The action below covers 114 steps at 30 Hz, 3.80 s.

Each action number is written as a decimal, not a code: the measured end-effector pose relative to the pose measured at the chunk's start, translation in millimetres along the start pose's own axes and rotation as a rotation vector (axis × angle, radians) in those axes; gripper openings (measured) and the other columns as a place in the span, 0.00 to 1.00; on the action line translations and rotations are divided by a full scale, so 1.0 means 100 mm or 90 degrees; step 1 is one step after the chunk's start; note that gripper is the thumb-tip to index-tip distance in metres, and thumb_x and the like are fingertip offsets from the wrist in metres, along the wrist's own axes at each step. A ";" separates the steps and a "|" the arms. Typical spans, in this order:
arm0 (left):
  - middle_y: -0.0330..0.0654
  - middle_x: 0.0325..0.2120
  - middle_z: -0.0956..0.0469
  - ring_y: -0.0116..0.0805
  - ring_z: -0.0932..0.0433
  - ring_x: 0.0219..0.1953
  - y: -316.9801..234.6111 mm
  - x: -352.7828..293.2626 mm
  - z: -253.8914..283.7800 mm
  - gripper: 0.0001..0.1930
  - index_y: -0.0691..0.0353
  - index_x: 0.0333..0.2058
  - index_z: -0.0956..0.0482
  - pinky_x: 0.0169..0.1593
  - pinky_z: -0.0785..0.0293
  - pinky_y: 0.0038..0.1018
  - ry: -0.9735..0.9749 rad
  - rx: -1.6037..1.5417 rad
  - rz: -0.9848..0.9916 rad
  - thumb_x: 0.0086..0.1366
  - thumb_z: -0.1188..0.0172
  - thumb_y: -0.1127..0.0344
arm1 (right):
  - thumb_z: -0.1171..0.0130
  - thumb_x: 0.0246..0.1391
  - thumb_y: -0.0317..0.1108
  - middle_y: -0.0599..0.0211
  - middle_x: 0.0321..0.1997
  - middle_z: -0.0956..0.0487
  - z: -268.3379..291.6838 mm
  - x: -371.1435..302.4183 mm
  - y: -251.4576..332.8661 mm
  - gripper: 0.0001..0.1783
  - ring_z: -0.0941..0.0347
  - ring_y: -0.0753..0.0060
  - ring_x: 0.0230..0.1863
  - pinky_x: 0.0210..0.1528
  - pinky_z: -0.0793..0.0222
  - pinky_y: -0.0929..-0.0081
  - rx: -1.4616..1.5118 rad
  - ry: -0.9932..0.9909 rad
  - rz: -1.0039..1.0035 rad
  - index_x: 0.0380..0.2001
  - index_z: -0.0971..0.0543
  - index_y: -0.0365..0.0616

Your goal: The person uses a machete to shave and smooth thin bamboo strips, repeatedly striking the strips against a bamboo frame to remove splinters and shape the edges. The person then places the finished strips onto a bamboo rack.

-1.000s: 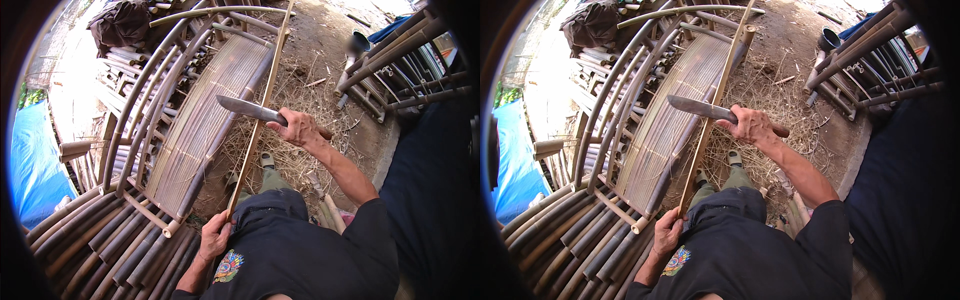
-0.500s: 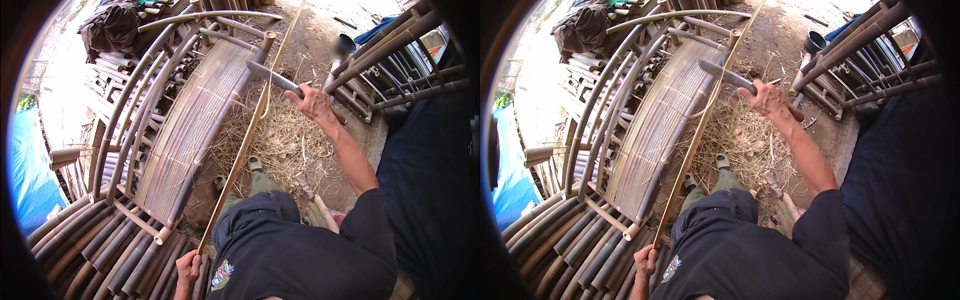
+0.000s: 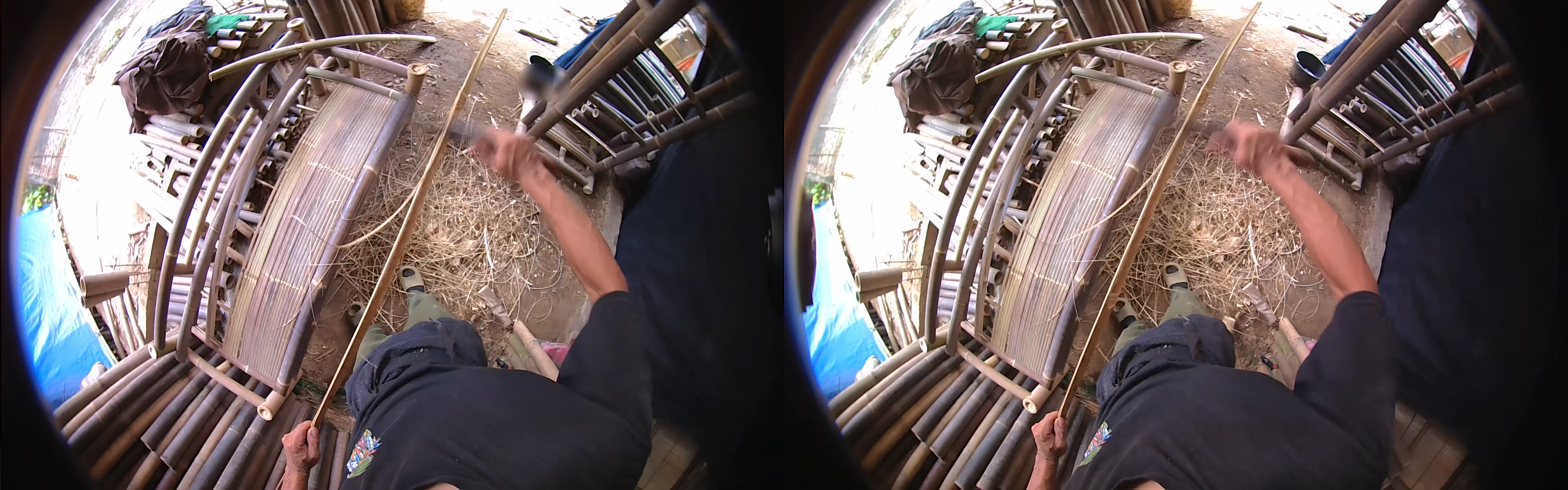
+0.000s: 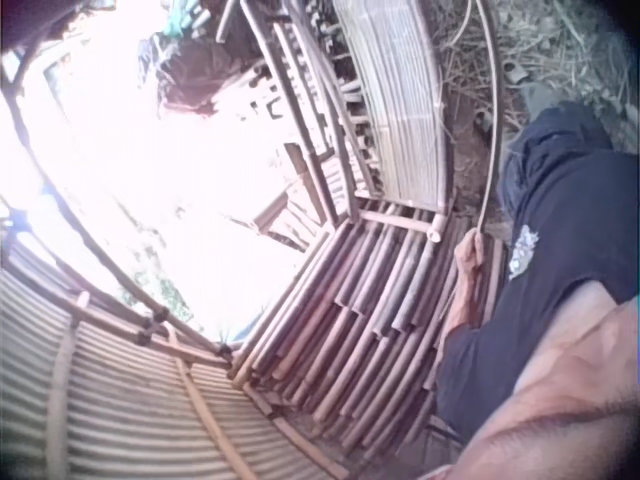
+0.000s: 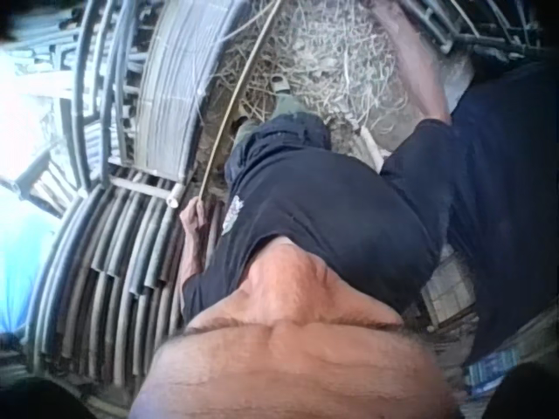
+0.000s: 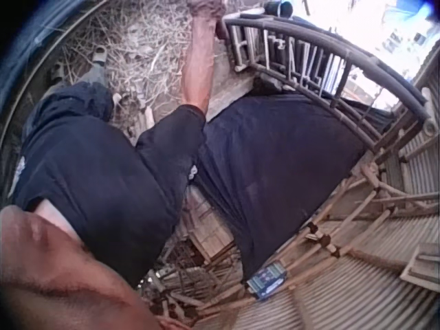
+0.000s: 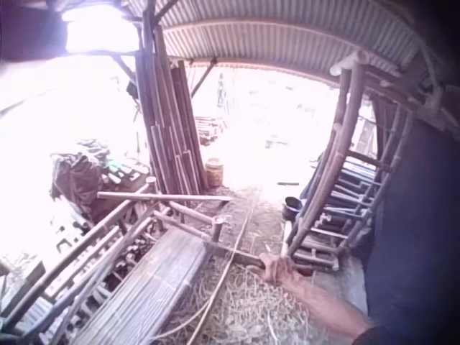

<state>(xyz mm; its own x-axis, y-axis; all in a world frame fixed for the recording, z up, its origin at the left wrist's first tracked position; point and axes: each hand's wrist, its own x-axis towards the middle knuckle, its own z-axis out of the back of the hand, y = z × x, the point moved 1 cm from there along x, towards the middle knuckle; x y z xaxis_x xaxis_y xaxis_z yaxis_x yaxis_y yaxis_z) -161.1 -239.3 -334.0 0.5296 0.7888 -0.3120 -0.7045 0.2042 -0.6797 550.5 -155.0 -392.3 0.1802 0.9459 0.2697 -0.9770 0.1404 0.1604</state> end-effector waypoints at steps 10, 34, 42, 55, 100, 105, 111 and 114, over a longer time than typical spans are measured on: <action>0.32 0.17 0.29 0.18 0.34 0.17 -0.95 1.55 -0.55 0.16 0.67 0.49 0.24 0.21 0.38 0.19 0.057 -0.405 0.119 0.72 0.52 0.63 | 0.70 0.58 0.74 0.73 0.14 0.35 0.06 -0.43 1.46 0.38 0.42 0.84 0.11 0.06 0.45 0.78 0.300 0.000 -0.205 0.21 0.33 0.50; 0.31 0.14 0.30 0.17 0.35 0.15 -1.15 1.01 -0.23 0.19 0.67 0.52 0.25 0.20 0.39 0.18 0.178 -0.375 0.093 0.71 0.51 0.60 | 0.59 0.58 0.72 0.73 0.12 0.32 0.15 -0.42 1.30 0.34 0.36 0.79 0.11 0.11 0.36 0.72 0.196 0.002 -0.202 0.26 0.30 0.49; 0.32 0.12 0.30 0.19 0.36 0.13 -0.56 0.25 0.04 0.21 0.73 0.40 0.20 0.17 0.42 0.19 0.154 -0.387 0.103 0.66 0.45 0.55 | 0.69 0.53 0.80 0.66 0.19 0.26 0.55 -0.26 0.20 0.43 0.28 0.72 0.20 0.17 0.35 0.61 0.123 0.021 -0.330 0.28 0.26 0.49; 0.32 0.12 0.30 0.19 0.36 0.13 -0.52 0.24 0.13 0.24 0.72 0.37 0.19 0.18 0.43 0.19 0.120 -0.325 0.070 0.66 0.45 0.50 | 0.58 0.60 0.69 0.73 0.14 0.29 0.53 -0.28 -0.57 0.37 0.37 0.82 0.09 0.08 0.42 0.80 0.190 -0.191 -0.504 0.33 0.22 0.41; 0.46 0.24 0.30 0.35 0.28 0.26 -1.32 1.48 -0.38 0.15 0.67 0.48 0.23 0.32 0.31 0.27 0.053 -0.179 -0.097 0.62 0.43 0.73 | 0.66 0.57 0.75 0.79 0.10 0.39 -0.03 -0.18 1.43 0.38 0.43 0.84 0.10 0.06 0.46 0.77 0.224 0.063 -0.203 0.19 0.33 0.50; 0.47 0.24 0.28 0.42 0.26 0.26 -0.96 0.92 -0.26 0.17 0.68 0.47 0.23 0.32 0.30 0.29 0.045 -0.144 -0.144 0.57 0.41 0.77 | 0.68 0.54 0.79 0.78 0.11 0.37 0.14 -0.01 0.83 0.40 0.39 0.80 0.13 0.14 0.39 0.72 0.134 0.050 -0.280 0.19 0.33 0.53; 0.47 0.23 0.27 0.43 0.25 0.25 -0.59 0.42 -0.06 0.15 0.67 0.43 0.22 0.31 0.29 0.31 0.055 -0.096 -0.113 0.56 0.40 0.75 | 0.70 0.52 0.82 0.68 0.15 0.31 0.49 0.18 -0.26 0.44 0.33 0.69 0.17 0.17 0.38 0.65 0.033 0.038 -0.342 0.20 0.30 0.50; 0.49 0.24 0.27 0.46 0.24 0.26 -0.46 0.44 -0.10 0.11 0.67 0.40 0.22 0.31 0.29 0.33 0.054 -0.042 -0.130 0.56 0.40 0.74 | 0.71 0.52 0.82 0.65 0.15 0.30 0.50 0.21 -0.19 0.44 0.31 0.65 0.19 0.20 0.35 0.58 0.026 0.003 -0.341 0.20 0.30 0.49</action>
<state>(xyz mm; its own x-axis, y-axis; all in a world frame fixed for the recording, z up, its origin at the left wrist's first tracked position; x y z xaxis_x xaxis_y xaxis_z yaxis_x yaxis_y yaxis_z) -100.6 -219.7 -323.1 0.6974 0.6833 -0.2162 -0.5477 0.3135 -0.7757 578.6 -152.1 -342.4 0.6513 0.7466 0.1356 -0.7435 0.5923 0.3105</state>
